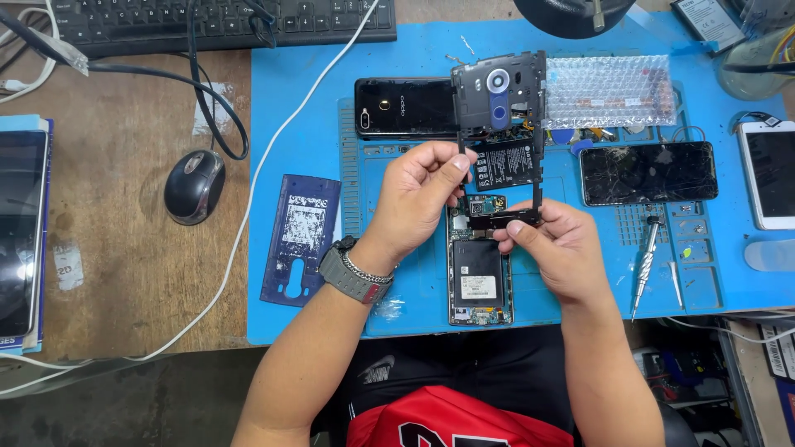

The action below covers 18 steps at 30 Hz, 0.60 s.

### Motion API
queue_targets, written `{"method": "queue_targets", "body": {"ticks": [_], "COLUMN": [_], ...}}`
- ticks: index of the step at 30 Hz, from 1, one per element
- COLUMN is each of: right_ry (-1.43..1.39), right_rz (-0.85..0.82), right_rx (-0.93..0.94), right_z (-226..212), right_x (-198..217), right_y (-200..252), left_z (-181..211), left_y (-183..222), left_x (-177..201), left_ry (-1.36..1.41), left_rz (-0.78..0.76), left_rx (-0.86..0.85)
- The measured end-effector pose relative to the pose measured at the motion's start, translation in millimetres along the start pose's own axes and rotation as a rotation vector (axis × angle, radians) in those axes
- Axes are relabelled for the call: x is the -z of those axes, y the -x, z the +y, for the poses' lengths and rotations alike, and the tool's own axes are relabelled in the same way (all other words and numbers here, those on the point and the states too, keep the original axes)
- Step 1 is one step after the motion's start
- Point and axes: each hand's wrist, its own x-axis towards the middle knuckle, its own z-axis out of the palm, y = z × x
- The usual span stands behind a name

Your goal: Removing the internal frame and motherboard from a smartphone during a repair process.

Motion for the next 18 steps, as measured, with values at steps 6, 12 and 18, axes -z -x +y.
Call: {"method": "queue_targets", "body": {"ticks": [6,12,18], "right_ry": [-0.023,-0.07,-0.146], "right_rz": [0.034,0.056,0.075], "right_rx": [0.032,0.064,0.092], "right_z": [3.9,12.9,20.5], "right_x": [1.6,4.9,6.8], "right_y": [-0.2,-2.5,-4.2], "left_z": [1.7,5.5,4.5], "left_y": [0.5,1.6,1.3], "left_x": [-1.2,-2.9,-2.9], "left_ry": [0.009,0.022,0.017], "left_rz": [0.01,0.01,0.005], "left_rx": [-0.008,-0.008,-0.032]}}
